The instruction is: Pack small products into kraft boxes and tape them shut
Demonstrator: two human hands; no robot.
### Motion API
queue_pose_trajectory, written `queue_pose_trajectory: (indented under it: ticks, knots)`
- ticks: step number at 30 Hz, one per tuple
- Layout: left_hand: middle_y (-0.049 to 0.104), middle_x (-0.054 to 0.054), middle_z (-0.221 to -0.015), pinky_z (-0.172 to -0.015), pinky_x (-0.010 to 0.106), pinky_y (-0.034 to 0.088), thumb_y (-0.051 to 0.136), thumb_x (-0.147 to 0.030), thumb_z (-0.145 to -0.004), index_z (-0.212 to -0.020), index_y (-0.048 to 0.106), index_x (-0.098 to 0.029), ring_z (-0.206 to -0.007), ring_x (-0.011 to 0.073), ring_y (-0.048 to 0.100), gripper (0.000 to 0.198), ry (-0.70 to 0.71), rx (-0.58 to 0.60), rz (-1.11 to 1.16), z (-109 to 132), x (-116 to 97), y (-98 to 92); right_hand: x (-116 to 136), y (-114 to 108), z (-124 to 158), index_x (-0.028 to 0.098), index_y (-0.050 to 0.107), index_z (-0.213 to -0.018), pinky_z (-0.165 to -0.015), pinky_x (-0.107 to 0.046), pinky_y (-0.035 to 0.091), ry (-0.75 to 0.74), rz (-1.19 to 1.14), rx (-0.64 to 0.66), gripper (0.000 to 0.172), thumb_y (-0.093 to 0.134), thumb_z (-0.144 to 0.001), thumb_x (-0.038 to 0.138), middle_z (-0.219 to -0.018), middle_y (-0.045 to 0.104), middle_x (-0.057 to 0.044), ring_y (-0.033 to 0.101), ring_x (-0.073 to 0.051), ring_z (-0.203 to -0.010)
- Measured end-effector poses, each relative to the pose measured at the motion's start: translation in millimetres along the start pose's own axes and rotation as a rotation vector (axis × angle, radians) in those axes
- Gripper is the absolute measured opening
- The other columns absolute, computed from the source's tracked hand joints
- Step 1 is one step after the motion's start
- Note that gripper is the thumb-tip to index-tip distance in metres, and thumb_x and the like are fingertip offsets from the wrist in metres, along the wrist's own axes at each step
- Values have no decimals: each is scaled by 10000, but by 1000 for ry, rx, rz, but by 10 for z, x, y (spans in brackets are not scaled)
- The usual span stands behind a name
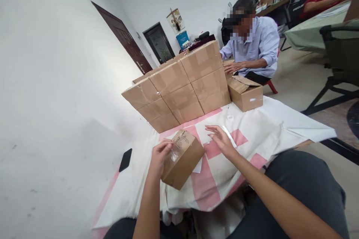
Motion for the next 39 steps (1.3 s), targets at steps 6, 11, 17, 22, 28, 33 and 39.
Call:
queue_pose_trajectory:
  ticks: [6,11,17,22,28,33,39]
  knots:
    - [731,53,-815,-816,324,522,830,-481,-681,-802,731,-164,-800,195,661,353,-207,116,168,4,357,205,-161,576,267,256,440,-1451,-1099,-476,435,-16,58,301,624,664,-887,400,-1470,527,-134,515,-291,-1348]
    - [697,11,-696,-744,290,498,825,-426,-733,-876,707,-170,-682,152,631,316,-247,256,203,65,396,177,-54,524,383,192,591,-1079,-776,-358,520,-61,96,156,310,509,-947,461,-859,592,-41,617,-218,-832]
    - [703,24,-683,-673,282,477,830,-448,-719,-871,721,-165,-650,161,630,339,-279,378,109,70,328,271,168,580,410,230,421,-1458,-1081,-474,431,-292,273,249,649,594,-884,476,-1445,434,-164,466,-336,-1339]
    - [747,68,-859,-743,311,510,811,-423,-743,-1025,736,-176,-781,191,677,382,-163,444,53,62,226,354,204,757,320,271,679,-1174,-1181,-559,321,-344,425,444,287,628,-899,332,-1433,551,-101,322,-330,-1473]
    - [738,75,-947,-742,303,502,727,-371,-812,-1148,705,-188,-796,177,652,383,-39,410,-53,48,173,341,213,749,307,247,712,-1063,-1169,-567,358,-357,436,385,186,631,-900,282,-1325,641,-107,413,-306,-1425]
    - [720,62,-944,-727,296,500,724,-359,-790,-1179,692,-193,-769,164,627,424,-64,398,-66,7,179,366,212,749,316,234,706,-1045,-1169,-560,360,-344,453,384,171,625,-904,287,-1365,621,-118,400,-308,-1442]
    - [687,57,-972,-693,286,508,732,-355,-770,-1190,673,-176,-723,144,617,461,-83,342,-82,-72,210,402,238,755,309,233,700,-1038,-1172,-563,353,-349,473,382,168,612,-914,306,-1362,622,-121,403,-307,-1441]
Point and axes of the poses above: each hand's wrist, its own z-axis away from the middle knuckle, its own y-axis out of the palm, x = y × z, the point moved 6 cm from there along -z, towards the middle knuckle
